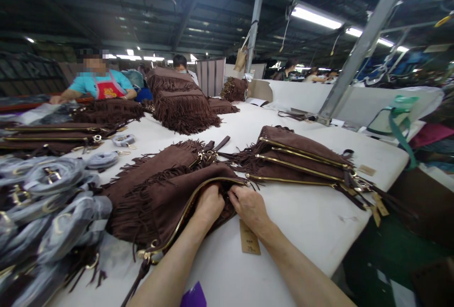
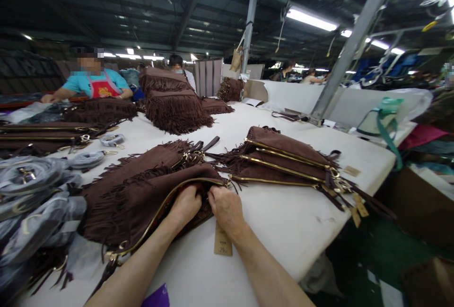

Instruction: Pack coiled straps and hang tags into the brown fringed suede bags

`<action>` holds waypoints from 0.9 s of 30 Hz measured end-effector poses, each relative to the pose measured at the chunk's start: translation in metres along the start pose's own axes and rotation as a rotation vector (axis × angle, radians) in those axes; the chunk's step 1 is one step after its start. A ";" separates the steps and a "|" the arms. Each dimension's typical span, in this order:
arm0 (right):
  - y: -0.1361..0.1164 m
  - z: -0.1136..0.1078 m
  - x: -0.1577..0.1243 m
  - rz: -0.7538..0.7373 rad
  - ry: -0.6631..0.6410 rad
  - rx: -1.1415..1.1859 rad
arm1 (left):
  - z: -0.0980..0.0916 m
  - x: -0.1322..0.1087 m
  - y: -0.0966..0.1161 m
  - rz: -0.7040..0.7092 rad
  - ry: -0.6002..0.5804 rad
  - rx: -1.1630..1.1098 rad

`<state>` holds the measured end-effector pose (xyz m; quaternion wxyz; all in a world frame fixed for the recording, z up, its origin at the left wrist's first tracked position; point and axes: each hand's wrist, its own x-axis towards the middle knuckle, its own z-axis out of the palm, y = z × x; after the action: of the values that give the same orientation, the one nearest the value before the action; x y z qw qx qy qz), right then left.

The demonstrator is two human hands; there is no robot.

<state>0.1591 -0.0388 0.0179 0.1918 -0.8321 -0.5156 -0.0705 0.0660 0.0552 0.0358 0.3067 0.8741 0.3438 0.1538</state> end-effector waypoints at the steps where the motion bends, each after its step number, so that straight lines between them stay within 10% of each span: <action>1: 0.000 0.001 0.000 -0.003 0.001 0.009 | 0.000 0.000 0.000 -0.003 0.000 -0.013; 6: 0.005 0.002 0.001 -0.048 0.025 0.134 | -0.001 -0.001 0.000 -0.005 0.009 -0.147; 14: 0.019 -0.002 0.000 0.076 -0.212 1.014 | -0.006 0.001 -0.013 -0.172 -0.071 -0.719; 27: 0.007 0.008 0.008 -0.129 0.153 0.806 | -0.009 -0.004 -0.007 -0.153 -0.186 -1.111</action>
<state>0.1682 -0.0317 0.0114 0.5352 -0.6488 -0.5372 0.0636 0.0549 0.0604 0.0377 0.7597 0.5640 0.2451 0.2113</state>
